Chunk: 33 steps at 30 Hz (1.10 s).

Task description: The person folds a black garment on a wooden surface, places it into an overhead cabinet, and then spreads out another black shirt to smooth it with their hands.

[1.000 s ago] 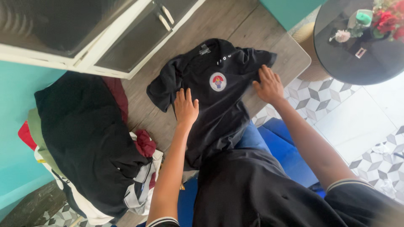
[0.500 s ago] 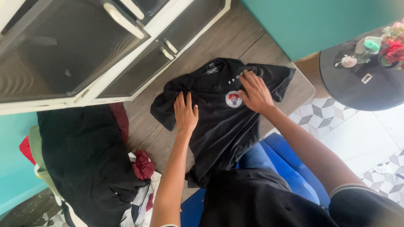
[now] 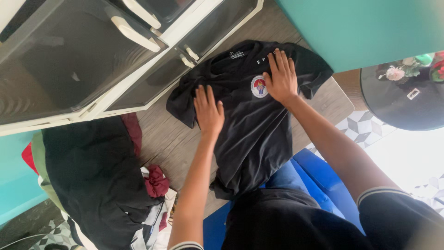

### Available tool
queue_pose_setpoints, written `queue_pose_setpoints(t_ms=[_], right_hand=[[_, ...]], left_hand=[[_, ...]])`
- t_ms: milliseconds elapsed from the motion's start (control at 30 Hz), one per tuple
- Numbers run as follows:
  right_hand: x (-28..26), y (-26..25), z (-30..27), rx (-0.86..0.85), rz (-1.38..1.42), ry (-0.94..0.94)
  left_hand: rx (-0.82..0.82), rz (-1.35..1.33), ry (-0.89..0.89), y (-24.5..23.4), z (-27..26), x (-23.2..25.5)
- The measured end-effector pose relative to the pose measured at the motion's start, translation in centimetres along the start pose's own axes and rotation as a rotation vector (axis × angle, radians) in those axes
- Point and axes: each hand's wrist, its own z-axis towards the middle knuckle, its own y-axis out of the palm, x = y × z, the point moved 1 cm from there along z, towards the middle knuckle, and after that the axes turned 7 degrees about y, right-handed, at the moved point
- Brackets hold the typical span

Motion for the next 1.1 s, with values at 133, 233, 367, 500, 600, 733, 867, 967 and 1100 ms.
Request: queue_pose_setpoints(t_ms=[133,233,367,500,600,733,867,967,1100], right_hand=[[-4.0,-0.7,-5.8,0.031,0.090,-0.080],[-6.6,-0.4,-12.0,-0.128,0.140,-0.161],[-6.3,-0.4,-17.2,-0.182,0.069,-0.166],[-3.7,-1.0,-19.1,-0.034,0.125,-0.025],[-1.3,-1.3,-20.5,0.139,0.202,0.296],[3.2,-0.1,-25.2,0.131,0.390,0.706],[3.8,1.9,-30.5,-0.036,0.396,0.756],[2.0,2.4,-32.0,-0.090,0.395,0.752],[0.5,2.1,-32.6,-0.252,0.430,0.906]], left_hand=[[-0.020,-0.136,0.095,-0.2,-5.8,5.1],[-0.085,-0.157,0.130,0.9,-10.8,6.8],[-0.141,-0.055,0.080,1.2,-15.8,5.3],[-0.058,-0.113,0.030,0.2,-18.2,3.6],[0.111,-0.224,-0.136,-0.4,-19.2,2.7],[0.127,-0.552,-0.538,1.2,-22.3,0.3],[-0.045,-0.810,-0.588,4.8,-26.0,-1.4],[-0.245,-0.696,-0.528,5.8,-27.2,-0.6],[-0.285,-0.871,-0.569,3.9,-26.4,1.0]])
